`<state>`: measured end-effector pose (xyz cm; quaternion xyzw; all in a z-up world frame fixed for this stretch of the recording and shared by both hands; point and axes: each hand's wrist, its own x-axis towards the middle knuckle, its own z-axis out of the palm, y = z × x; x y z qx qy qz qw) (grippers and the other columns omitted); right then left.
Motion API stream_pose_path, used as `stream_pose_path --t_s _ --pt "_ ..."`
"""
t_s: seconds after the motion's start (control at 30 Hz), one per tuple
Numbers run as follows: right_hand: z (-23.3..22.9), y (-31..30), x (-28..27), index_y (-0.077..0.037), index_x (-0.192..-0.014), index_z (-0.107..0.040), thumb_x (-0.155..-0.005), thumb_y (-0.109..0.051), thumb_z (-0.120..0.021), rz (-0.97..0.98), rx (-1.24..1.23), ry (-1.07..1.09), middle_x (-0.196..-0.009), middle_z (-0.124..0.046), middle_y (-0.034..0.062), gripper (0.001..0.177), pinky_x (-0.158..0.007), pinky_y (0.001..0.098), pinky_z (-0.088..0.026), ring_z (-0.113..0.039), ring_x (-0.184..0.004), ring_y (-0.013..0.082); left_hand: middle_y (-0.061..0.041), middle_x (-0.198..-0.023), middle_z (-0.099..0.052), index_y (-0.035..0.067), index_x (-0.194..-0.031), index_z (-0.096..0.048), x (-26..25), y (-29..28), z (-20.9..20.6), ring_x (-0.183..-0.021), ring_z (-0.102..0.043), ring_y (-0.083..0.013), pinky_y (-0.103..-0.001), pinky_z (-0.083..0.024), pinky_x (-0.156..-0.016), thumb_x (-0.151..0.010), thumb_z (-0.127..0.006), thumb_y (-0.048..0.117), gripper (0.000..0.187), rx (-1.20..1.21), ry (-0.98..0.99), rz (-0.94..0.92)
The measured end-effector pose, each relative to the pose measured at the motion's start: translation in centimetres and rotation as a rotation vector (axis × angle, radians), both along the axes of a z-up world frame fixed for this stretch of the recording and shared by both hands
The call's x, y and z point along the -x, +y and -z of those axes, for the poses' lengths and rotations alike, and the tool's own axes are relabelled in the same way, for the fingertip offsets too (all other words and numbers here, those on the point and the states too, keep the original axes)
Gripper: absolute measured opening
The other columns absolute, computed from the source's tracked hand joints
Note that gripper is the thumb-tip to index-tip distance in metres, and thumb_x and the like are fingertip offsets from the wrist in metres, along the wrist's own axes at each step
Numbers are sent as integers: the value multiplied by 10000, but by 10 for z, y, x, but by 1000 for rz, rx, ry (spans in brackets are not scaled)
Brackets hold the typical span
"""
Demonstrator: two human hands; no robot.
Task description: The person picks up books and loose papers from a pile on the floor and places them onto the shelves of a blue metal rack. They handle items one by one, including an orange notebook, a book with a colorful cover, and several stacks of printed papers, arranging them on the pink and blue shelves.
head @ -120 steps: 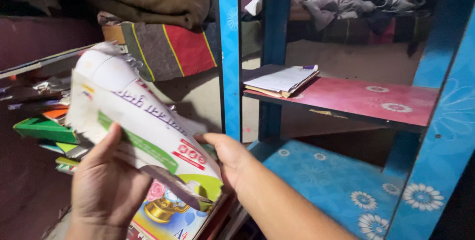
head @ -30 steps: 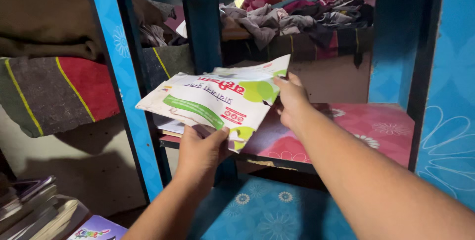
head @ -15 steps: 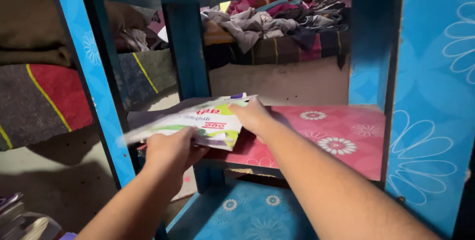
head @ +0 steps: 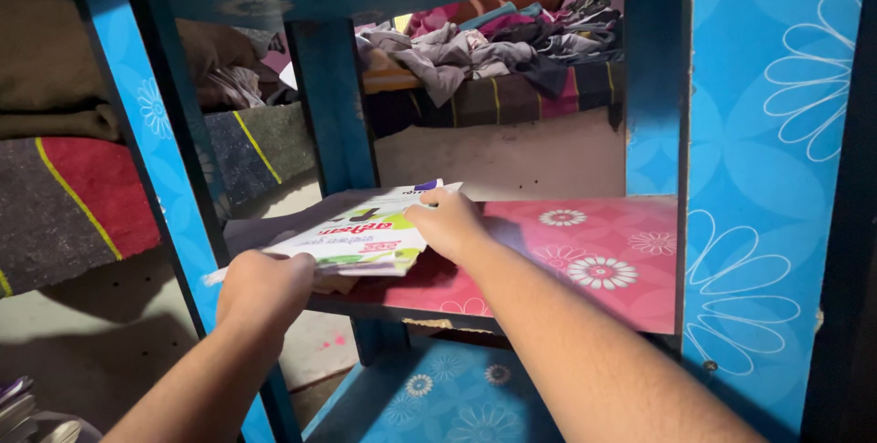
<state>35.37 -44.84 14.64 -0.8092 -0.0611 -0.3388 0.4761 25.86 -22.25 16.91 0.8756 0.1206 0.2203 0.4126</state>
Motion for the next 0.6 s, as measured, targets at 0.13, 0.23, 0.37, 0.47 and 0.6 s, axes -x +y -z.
stream_pose_path --t_s 0.13,0.23,0.37,0.47,0.6 --pt "-2 -1 4 -33 -1259 -667 -796 -200 -685 -11 -21 22 -1232 -692 229 492 -983 365 -518 -691 -1139 309 -265 -1055 -794 -96 -1153 -741 0 3 4 -987 -773 -390 -493 -570 -891 -923 -662 294 460 174 54 51" --pt "0 1 9 -48 -1245 -689 -797 -174 -718 41 120 -106 -1440 -514 258 467 -1107 374 -398 -498 -1347 360 -216 -1150 -715 25 -1269 -688 0 0 12 -1047 -699 -358 -442 -523 -931 -910 -669 306 456 -109 -243 21" --pt "-2 2 14 -94 -1300 -658 -779 -153 -741 10 146 -150 -1593 -262 286 530 -1144 380 -357 -389 -1445 403 -216 -1216 -652 42 -1316 -660 -1 -6 22 -1079 -648 -390 -475 -506 -931 -954 -635 356 480 -279 -492 -5" --pt "2 5 20 -102 -1324 -613 -791 -230 -765 -47 230 -34 -1635 -133 284 569 -1141 378 -375 -445 -1390 422 -229 -1276 -612 53 -1307 -666 -9 -3 17 -1145 -616 -414 -491 -488 -967 -958 -644 413 501 -308 -294 -127" --pt "1 9 24 -77 -1305 -615 -824 -322 -775 -49 254 -58 -1626 -180 293 562 -1112 412 -400 -480 -1359 440 -237 -1333 -577 70 -1298 -687 -11 4 16 -1248 -572 -407 -482 -479 -1036 -986 -605 503 540 -380 -65 -165"
